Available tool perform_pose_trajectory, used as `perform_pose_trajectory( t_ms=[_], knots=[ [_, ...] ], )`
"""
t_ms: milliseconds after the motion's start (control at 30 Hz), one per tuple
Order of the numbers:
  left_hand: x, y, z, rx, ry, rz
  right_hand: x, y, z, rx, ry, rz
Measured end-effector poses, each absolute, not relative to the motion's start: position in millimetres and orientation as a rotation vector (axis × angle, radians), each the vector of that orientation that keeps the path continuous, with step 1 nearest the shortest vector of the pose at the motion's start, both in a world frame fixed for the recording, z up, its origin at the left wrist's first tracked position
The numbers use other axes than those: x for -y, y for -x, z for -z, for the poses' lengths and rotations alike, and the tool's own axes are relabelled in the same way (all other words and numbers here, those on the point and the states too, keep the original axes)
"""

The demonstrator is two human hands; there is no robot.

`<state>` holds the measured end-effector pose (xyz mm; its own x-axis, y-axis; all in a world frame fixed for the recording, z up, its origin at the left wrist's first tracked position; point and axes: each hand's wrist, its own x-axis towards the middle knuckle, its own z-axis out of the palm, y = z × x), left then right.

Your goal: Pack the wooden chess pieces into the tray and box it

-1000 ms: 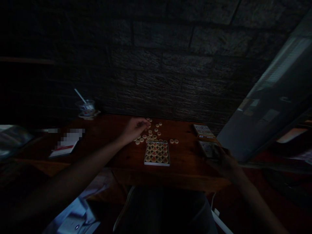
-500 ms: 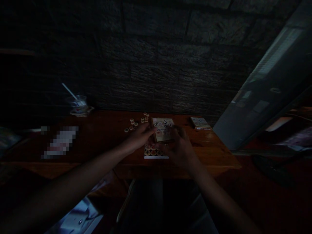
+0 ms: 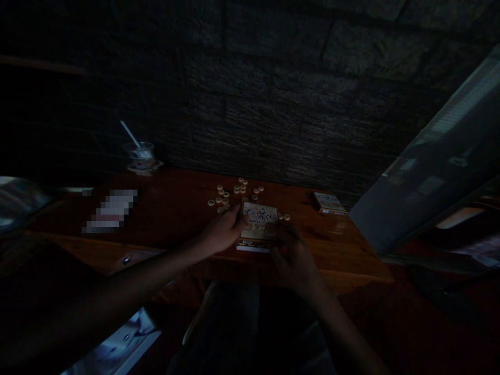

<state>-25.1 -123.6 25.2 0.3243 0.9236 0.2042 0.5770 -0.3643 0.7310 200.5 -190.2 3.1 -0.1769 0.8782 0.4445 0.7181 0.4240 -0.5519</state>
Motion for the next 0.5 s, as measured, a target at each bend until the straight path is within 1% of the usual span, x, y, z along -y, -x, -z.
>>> perform_pose_trajectory(
  t_ms=[167,500],
  knots=[
    [127.1,22.1,-19.4,-1.386,-2.058,-0.758,192.5,-200.2,5.4,1.958,1.359,-0.334],
    [123.3,20.2,-5.7,-1.46,-2.055,-0.732,193.1,-199.0,10.6,1.932,1.409,-0.421]
  ],
)
